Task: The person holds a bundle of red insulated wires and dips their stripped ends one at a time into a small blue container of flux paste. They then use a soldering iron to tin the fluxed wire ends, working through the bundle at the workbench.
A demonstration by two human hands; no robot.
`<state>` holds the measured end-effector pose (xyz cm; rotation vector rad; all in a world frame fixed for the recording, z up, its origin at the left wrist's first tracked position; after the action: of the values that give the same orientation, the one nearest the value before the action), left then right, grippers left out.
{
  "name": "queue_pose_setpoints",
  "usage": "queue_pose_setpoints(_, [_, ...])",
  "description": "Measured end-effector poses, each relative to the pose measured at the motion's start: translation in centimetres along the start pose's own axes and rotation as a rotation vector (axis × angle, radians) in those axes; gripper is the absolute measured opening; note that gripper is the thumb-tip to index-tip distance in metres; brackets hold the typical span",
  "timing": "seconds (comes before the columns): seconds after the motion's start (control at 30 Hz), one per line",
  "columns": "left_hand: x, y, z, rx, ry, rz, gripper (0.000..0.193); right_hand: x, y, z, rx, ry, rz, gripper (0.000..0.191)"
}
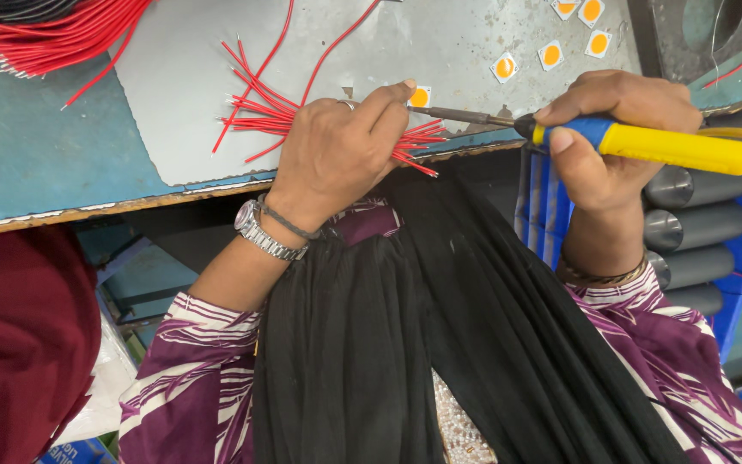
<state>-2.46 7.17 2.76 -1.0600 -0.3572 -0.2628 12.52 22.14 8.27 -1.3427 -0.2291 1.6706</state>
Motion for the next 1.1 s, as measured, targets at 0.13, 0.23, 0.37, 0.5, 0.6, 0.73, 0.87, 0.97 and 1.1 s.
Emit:
queue_pose_setpoints(0.13, [0.0,0.0,0.1,0.002,0.003,0.001,0.016,0.1,-0.6,-0.4,0.051,0.052,0.073,0.031])
queue_pose_setpoints(0.23, [0.0,0.1,0.1,0.004,0.008,-0.004,0.016,0.6,-1.3,-0.2,0.096,0.079,0.108,0.031])
queue_pose_setpoints(0.37, [0.0,0.1,0.1,-0.003,0.015,-0.006,0.016,0.2,-0.9,0.1,0.039,0.029,0.098,0.030])
queue_pose_setpoints(0.5, [0.1,0.2,0.1,-0.007,0.024,0.005,0.017,0.1,-0.3,0.5,-0.003,0.013,0.106,0.030])
queue_pose_setpoints(0.6, [0.0,0.3,0.1,-0.014,0.018,0.003,0.014,-0.1,-0.3,0.4,-0.003,-0.012,0.010,0.030])
queue_pose_setpoints(0.73, [0.2,0.3,0.0,-0.012,0.016,0.012,0.014,0.2,-0.2,0.6,-0.024,-0.025,0.064,0.031])
queue_pose_setpoints(0.87, [0.2,0.3,0.0,-0.003,0.019,0.022,0.014,0.2,-0.1,0.7,-0.038,-0.050,0.135,0.029])
queue_pose_setpoints(0.97, [0.2,0.3,0.1,-0.008,0.023,0.004,0.015,0.4,0.1,0.9,-0.043,-0.042,0.176,0.031])
queue_pose_setpoints(1.1, [0.2,0.3,0.2,-0.015,0.024,-0.018,0.017,0.1,0.0,1.1,-0.057,-0.053,0.176,0.034])
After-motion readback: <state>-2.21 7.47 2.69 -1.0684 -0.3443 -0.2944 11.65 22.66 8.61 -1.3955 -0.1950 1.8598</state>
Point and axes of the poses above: each hand's wrist, its own z-axis towards the middle knuckle, its own y-axis out of the palm, x = y × z, the point moved 10 cm from there along z, towards the middle knuckle, and after that the axes turned 1 degree about -z, right-handed, at the moved point
